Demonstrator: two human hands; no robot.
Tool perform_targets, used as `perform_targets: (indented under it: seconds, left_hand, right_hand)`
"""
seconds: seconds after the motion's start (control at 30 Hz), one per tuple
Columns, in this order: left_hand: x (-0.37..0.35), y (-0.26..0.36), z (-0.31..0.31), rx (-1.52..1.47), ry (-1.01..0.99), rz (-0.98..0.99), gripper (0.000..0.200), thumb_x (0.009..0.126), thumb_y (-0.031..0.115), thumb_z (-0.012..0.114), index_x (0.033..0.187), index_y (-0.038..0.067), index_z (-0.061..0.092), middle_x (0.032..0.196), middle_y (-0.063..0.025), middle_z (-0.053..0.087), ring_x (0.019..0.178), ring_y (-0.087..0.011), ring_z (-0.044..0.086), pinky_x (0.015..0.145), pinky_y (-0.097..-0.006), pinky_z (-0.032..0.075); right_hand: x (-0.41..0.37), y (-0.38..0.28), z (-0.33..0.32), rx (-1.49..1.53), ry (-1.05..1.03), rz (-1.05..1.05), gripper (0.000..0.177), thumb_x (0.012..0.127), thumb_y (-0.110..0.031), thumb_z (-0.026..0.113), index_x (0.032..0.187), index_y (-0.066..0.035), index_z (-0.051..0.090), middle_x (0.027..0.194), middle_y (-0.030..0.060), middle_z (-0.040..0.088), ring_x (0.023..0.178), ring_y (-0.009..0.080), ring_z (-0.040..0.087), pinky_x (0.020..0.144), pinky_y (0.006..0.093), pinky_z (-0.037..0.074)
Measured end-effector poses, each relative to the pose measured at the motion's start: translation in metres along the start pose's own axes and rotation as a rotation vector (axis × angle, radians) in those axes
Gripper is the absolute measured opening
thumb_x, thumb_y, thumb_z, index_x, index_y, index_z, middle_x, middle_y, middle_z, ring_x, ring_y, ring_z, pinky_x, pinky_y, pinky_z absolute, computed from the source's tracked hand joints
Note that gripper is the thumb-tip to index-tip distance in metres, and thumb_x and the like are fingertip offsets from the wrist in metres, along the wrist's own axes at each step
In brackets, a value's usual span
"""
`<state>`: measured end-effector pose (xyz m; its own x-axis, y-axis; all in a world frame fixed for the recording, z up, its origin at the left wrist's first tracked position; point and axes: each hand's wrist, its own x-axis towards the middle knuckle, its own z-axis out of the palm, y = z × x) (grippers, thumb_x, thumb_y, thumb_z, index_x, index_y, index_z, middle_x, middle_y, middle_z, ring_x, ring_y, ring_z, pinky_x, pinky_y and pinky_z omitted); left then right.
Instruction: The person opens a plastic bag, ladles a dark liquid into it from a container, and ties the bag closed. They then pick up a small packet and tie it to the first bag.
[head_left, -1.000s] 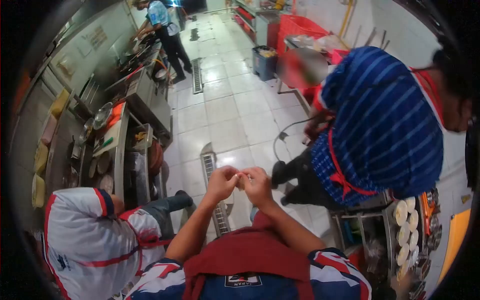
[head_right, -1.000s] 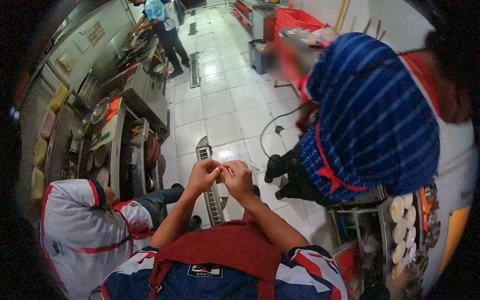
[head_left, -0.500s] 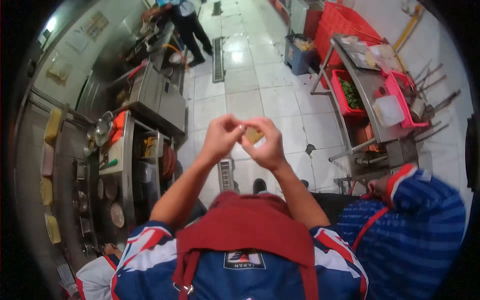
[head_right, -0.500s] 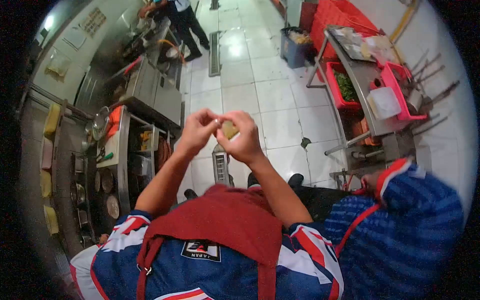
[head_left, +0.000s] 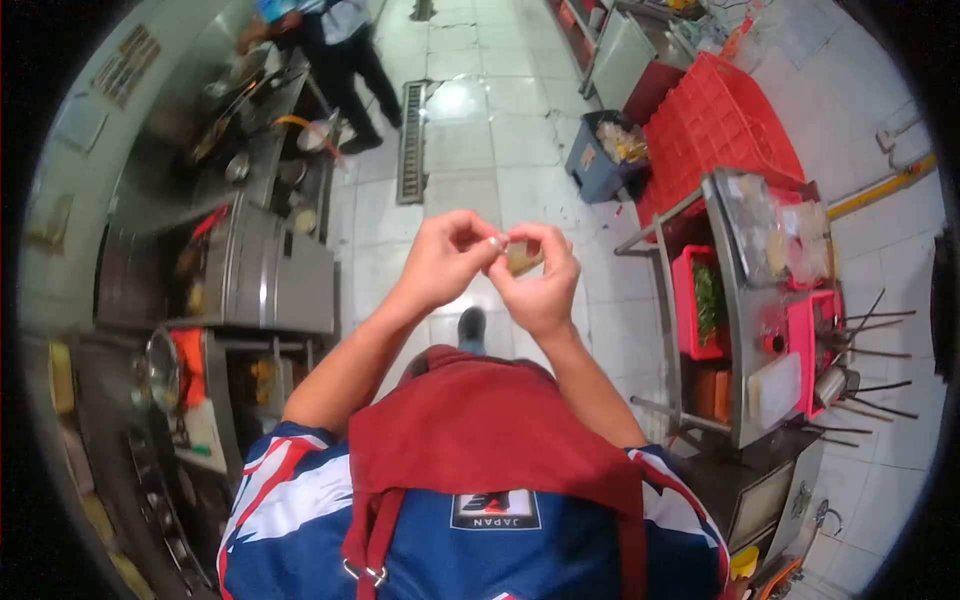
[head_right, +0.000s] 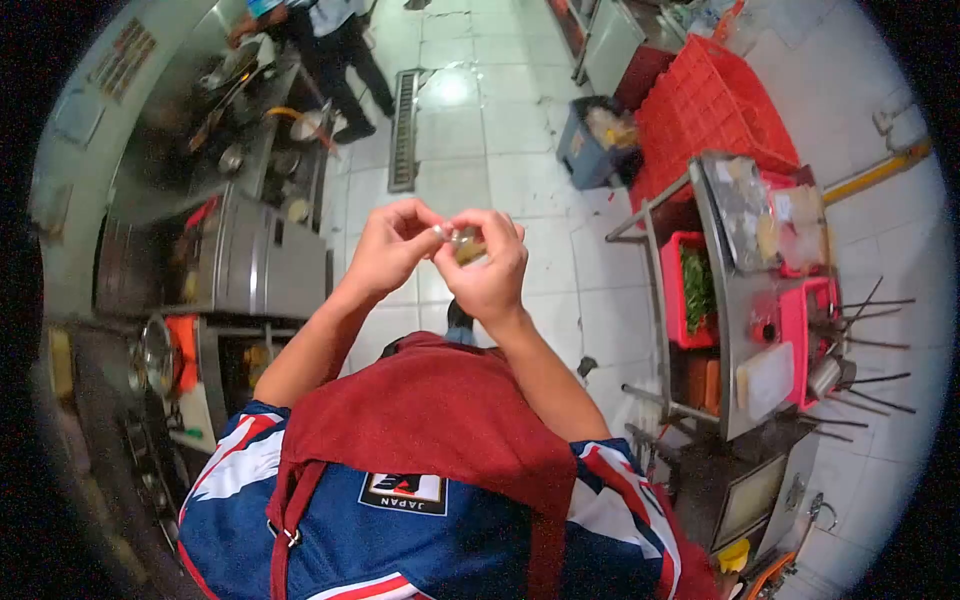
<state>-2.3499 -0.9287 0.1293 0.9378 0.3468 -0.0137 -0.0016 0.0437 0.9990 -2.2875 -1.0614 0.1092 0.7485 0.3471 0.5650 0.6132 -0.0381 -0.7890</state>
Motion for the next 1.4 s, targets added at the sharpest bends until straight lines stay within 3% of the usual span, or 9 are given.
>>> perform_targets:
  seconds: [0.2, 0.27, 0.37, 0.63, 0.77, 0.83, 1.0, 1.2, 1.4]
  left_hand:
    - [0.203, 0.035, -0.023, 0.047, -0.193, -0.055, 0.009, 0.084, 0.003, 0.068, 0.087, -0.005, 0.067, 0.079, -0.0057, 0.067, 0.073, -0.011, 0.063, 0.065, -0.0252, 0.052]
    - [0.277, 0.033, -0.034, 0.248, -0.225, 0.074, 0.007, 0.083, 0.002, 0.067, 0.087, -0.003, 0.07, 0.081, -0.0038, 0.067, 0.075, -0.0105, 0.062, 0.067, -0.0241, 0.05]
    - [0.39, 0.022, -0.042, 0.137, -0.249, 0.159, 0.006, 0.083, 0.001, 0.067, 0.086, -0.002, 0.071, 0.081, -0.0023, 0.066, 0.076, -0.0094, 0.061, 0.068, -0.0231, 0.049]
    - [0.677, 0.027, -0.069, 0.023, -0.269, -0.017, 0.005, 0.086, -0.001, 0.066, 0.089, -0.002, 0.069, 0.079, 0.0024, 0.061, 0.07, -0.0034, 0.049, 0.06, -0.0205, 0.04]
    - [0.793, 0.045, -0.099, 0.023, -0.335, 0.069, 0.009, 0.087, 0.007, 0.069, 0.081, 0.001, 0.065, 0.073, 0.0052, 0.054, 0.065, -0.0033, 0.043, 0.057, -0.0209, 0.034]
    - [0.854, 0.05, -0.111, 0.014, -0.365, -0.045, 0.006, 0.087, 0.007, 0.069, 0.085, 0.001, 0.067, 0.075, 0.0042, 0.056, 0.066, -0.0037, 0.045, 0.058, -0.0212, 0.036]
    - [1.033, 0.034, -0.125, -0.086, -0.314, 0.09, 0.004, 0.089, 0.0, 0.064, 0.091, -0.002, 0.067, 0.08, 0.0015, 0.057, 0.068, -0.0055, 0.046, 0.06, -0.0225, 0.039]
    - [1.259, 0.06, -0.156, 0.191, -0.32, 0.415, 0.01, 0.088, 0.003, 0.062, 0.095, -0.001, 0.068, 0.079, -0.0085, 0.059, 0.071, -0.0177, 0.058, 0.065, -0.0284, 0.045]
    - [1.449, 0.097, -0.17, 0.425, -0.538, 0.371, 0.012, 0.086, 0.0, 0.063, 0.096, -0.003, 0.069, 0.083, -0.0117, 0.064, 0.073, -0.0173, 0.06, 0.065, -0.0283, 0.046]
  right_hand:
    - [0.155, 0.1, 0.038, 0.077, 0.203, 0.075, 0.023, 0.067, -0.001, 0.071, 0.087, -0.009, 0.062, 0.084, 0.0018, 0.065, 0.069, 0.0164, 0.052, 0.071, 0.0311, 0.042]
    - [0.208, 0.143, 0.055, 0.132, 0.242, 0.096, 0.022, 0.068, -0.001, 0.071, 0.087, -0.009, 0.062, 0.084, 0.0018, 0.065, 0.07, 0.0156, 0.051, 0.071, 0.0301, 0.042]
    - [0.293, 0.209, 0.075, 0.24, 0.274, 0.093, 0.02, 0.07, 0.001, 0.069, 0.087, -0.008, 0.063, 0.082, 0.0019, 0.063, 0.071, 0.014, 0.048, 0.071, 0.0285, 0.042]
    - [0.537, 0.37, 0.124, 0.371, 0.192, 0.163, 0.014, 0.076, -0.003, 0.069, 0.089, -0.003, 0.063, 0.077, 0.0016, 0.059, 0.068, 0.0095, 0.047, 0.063, 0.024, 0.041]
    - [0.642, 0.414, 0.153, 0.55, 0.089, 0.234, 0.01, 0.083, 0.0, 0.066, 0.092, 0.0, 0.061, 0.082, -0.0004, 0.06, 0.073, 0.0046, 0.049, 0.063, 0.0206, 0.041]
    - [0.693, 0.448, 0.165, 0.512, 0.044, 0.338, 0.012, 0.083, 0.001, 0.066, 0.093, 0.0, 0.059, 0.083, 0.0007, 0.061, 0.074, 0.0048, 0.05, 0.065, 0.0208, 0.043]
    - [0.851, 0.532, 0.196, 0.362, -0.007, 0.385, 0.011, 0.085, 0.001, 0.065, 0.092, 0.0, 0.057, 0.087, 0.0021, 0.063, 0.076, 0.0057, 0.052, 0.068, 0.0217, 0.045]
    - [1.038, 0.64, 0.247, 0.254, 0.145, 0.074, 0.011, 0.085, 0.001, 0.064, 0.094, -0.002, 0.058, 0.09, 0.0058, 0.064, 0.076, 0.0077, 0.052, 0.07, 0.0225, 0.044]
    - [1.174, 0.738, 0.272, 0.222, 0.224, 0.085, 0.011, 0.085, 0.005, 0.062, 0.094, -0.001, 0.059, 0.097, 0.0101, 0.065, 0.078, 0.0093, 0.053, 0.073, 0.0227, 0.044]
